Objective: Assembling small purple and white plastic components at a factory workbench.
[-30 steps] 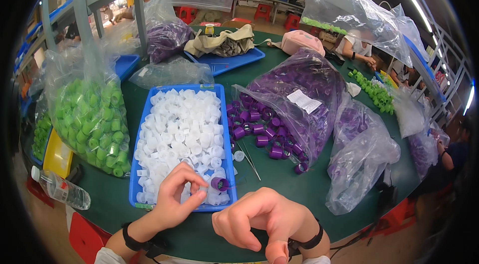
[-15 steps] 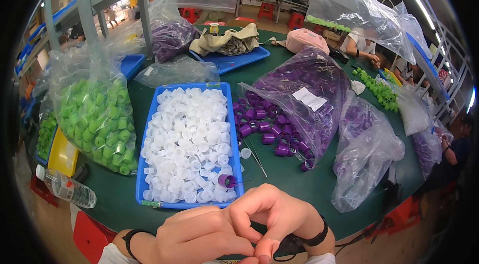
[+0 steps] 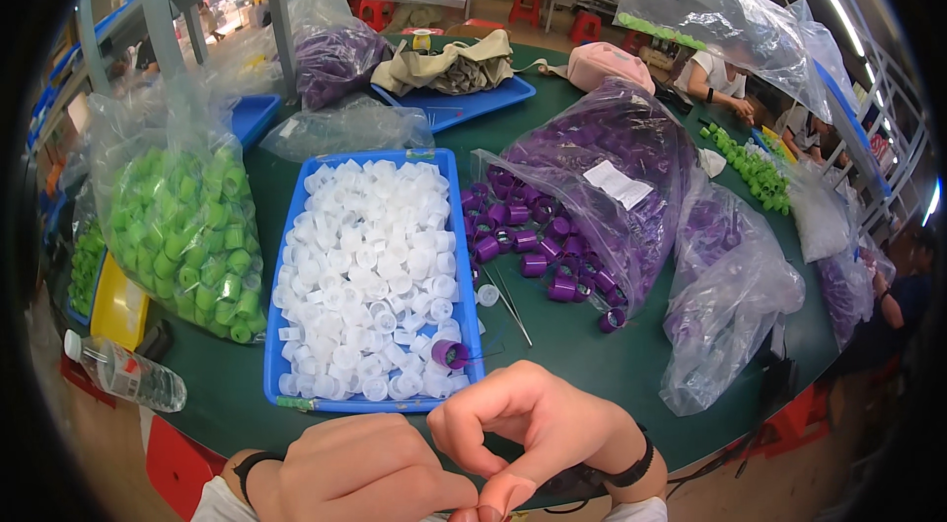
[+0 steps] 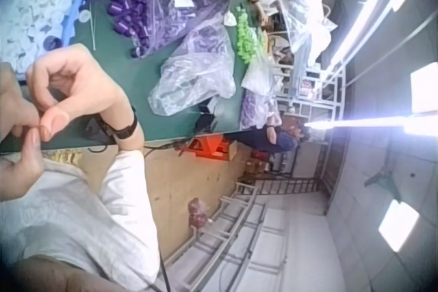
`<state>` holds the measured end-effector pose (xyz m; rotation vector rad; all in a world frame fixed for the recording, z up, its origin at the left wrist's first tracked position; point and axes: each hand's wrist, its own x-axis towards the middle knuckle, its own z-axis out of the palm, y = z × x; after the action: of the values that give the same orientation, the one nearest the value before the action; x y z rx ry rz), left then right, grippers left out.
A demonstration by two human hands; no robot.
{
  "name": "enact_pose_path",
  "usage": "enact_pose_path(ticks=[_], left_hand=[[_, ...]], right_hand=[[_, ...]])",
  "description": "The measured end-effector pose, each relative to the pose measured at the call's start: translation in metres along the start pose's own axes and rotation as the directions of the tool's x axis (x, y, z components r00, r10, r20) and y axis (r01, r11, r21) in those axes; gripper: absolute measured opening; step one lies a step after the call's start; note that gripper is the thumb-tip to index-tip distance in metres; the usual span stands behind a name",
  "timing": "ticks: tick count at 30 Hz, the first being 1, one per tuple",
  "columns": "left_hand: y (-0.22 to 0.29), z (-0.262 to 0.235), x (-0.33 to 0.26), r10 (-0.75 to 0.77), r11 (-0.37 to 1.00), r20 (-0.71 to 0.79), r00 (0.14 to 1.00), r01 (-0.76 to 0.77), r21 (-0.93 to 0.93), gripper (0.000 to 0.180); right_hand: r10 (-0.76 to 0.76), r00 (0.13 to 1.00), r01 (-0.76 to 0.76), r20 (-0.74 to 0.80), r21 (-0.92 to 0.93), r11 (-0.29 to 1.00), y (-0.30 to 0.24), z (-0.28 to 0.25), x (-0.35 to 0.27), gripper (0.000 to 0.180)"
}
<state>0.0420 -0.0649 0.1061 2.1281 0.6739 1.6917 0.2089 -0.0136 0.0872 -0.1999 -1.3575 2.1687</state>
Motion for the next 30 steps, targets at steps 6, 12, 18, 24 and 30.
enact_pose_path(ticks=[6, 12, 18, 24, 30], left_hand=[[0.002, 0.001, 0.002, -0.081, 0.993, 0.033, 0.996, 0.084, -0.082, 0.020], [0.009, 0.001, 0.009, -0.136, 0.961, 0.018, 0.991, 0.136, -0.239, 0.020], [0.000, -0.001, 0.002, -0.129, 0.958, 0.098, 0.987, 0.150, -0.246, 0.020], [0.002, -0.027, 0.013, -0.231, 0.905, 0.517, 0.824, 0.377, -0.198, 0.009], [0.008, -0.001, 0.008, -0.230, 0.875, 0.109, 0.967, 0.255, -0.412, 0.017]], right_hand=[[0.040, 0.999, -0.040, 0.008, 0.105, 0.994, 0.004, 0.000, -0.004, 0.037], [-0.048, 0.997, 0.041, 0.059, 0.120, 0.992, 0.011, -0.001, -0.008, 0.045], [0.218, 0.976, -0.216, 0.007, 0.186, 0.959, -0.003, 0.005, -0.008, 0.067], [-0.025, 0.995, 0.012, 0.098, 0.132, 0.991, 0.015, -0.005, -0.012, 0.048], [0.190, 0.981, -0.193, 0.045, 0.071, 0.979, 0.010, -0.001, -0.003, 0.073]])
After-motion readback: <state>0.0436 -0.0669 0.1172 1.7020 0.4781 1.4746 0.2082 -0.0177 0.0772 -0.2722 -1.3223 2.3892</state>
